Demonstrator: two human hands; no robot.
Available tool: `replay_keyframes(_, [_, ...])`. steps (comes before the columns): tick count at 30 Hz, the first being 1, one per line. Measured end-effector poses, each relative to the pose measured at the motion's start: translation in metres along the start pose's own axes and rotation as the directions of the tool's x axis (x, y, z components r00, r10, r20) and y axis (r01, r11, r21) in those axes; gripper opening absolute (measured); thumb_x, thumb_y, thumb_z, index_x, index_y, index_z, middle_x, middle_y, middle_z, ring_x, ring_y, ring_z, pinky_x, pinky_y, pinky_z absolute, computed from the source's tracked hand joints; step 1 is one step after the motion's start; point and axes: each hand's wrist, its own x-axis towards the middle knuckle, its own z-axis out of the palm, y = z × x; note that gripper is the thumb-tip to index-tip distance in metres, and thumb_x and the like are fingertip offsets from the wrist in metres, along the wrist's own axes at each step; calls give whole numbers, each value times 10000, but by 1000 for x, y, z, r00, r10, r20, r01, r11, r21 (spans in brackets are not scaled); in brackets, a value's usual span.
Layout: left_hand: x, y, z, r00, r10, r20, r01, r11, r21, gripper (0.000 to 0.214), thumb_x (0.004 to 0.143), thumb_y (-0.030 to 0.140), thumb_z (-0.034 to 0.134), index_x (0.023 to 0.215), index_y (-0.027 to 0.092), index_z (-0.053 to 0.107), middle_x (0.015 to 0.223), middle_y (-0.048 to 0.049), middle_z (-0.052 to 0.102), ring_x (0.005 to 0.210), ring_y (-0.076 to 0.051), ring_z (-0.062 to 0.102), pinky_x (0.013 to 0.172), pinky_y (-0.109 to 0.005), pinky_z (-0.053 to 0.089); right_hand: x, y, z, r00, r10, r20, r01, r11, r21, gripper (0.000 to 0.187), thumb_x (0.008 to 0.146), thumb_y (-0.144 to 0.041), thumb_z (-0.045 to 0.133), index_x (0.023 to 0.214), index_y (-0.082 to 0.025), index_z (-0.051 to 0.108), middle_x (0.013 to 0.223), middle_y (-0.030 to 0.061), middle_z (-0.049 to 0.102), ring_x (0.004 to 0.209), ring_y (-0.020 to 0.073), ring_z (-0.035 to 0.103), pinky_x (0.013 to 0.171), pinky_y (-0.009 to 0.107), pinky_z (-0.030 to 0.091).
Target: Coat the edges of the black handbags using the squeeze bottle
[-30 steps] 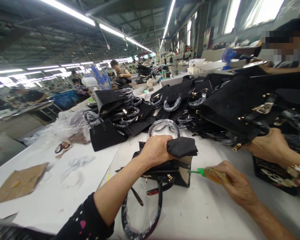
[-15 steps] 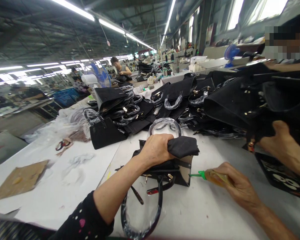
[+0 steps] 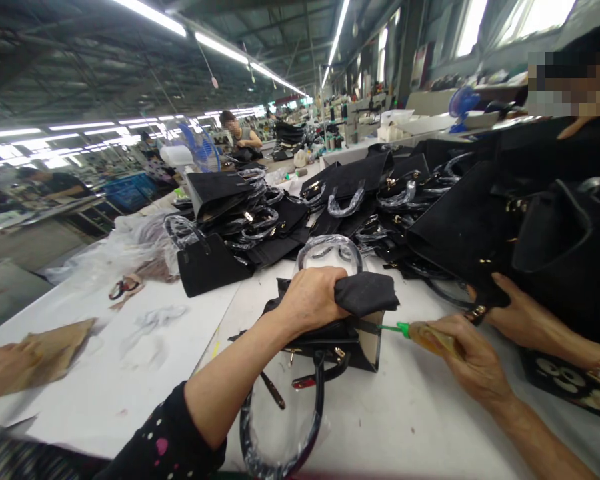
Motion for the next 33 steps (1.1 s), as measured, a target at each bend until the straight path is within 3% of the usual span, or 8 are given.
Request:
replay_keyframes(5, [-1,2,1,1000,-3,17,3,1000,6,234,831,431,778,793,216,695,801,-41,774,745,-226,687,623,-309,319,2,5,-3,998,2,58,-1,1000,-18,149,1103,-389,661,1095,-300,781,896,28,742,761,219,725,650,315,569])
replay_keyframes(9, [-2,0,3,1000,5,14,-5,1000,11,227,823,429,778,808,218,699,828,-43,782,759,-228,691,628,-309,332,5,4,-4,1000,19,19,-19,999,-30,172,1109,-419,650,1121,-294,768,900,32,739,772,228,725,685,333,573])
replay_keyframes(14, [-2,-3,5,1000,20,11,-20,999,-27,246,800,428,788,770,222,658,806,-27,761,722,-211,661,617,-311,311,10,-1,-3,996,39,79,-39,999,-2,233,1108,-482,650,1051,-302,787,867,15,742,724,214,729,636,303,574])
replay_keyframes(19, [-2,-2,4,1000,8,16,-8,1000,-22,265,803,443,809,787,221,665,812,-28,765,737,-216,671,624,-309,319,4,-6,-5,997,58,48,-58,998,-1,256,1100,-517,656,1065,-301,788,868,19,746,737,214,739,657,294,587])
replay_keyframes(23, [-2,-1,4,1000,12,17,-11,1000,-25,236,798,404,810,777,222,660,814,-26,768,726,-210,669,623,-309,328,-5,-7,-6,983,110,150,-115,993,29,234,1082,-486,685,1027,-290,800,829,19,717,678,205,720,584,277,577])
replay_keyframes(29, [-1,-1,4,1000,3,19,-3,1000,-15,253,817,430,790,759,225,654,807,-31,765,720,-210,669,612,-312,321,-9,-2,-5,993,111,42,-111,994,18,223,1075,-469,681,1052,-288,809,868,52,742,729,242,729,646,332,600])
replay_keyframes(33, [-1,0,3,1000,-1,17,1,1000,-11,244,822,439,769,773,226,660,808,-34,765,731,-218,674,621,-314,331,-10,-7,-10,982,111,153,-116,993,23,198,1078,-446,687,1024,-296,805,844,29,721,699,216,721,595,290,587])
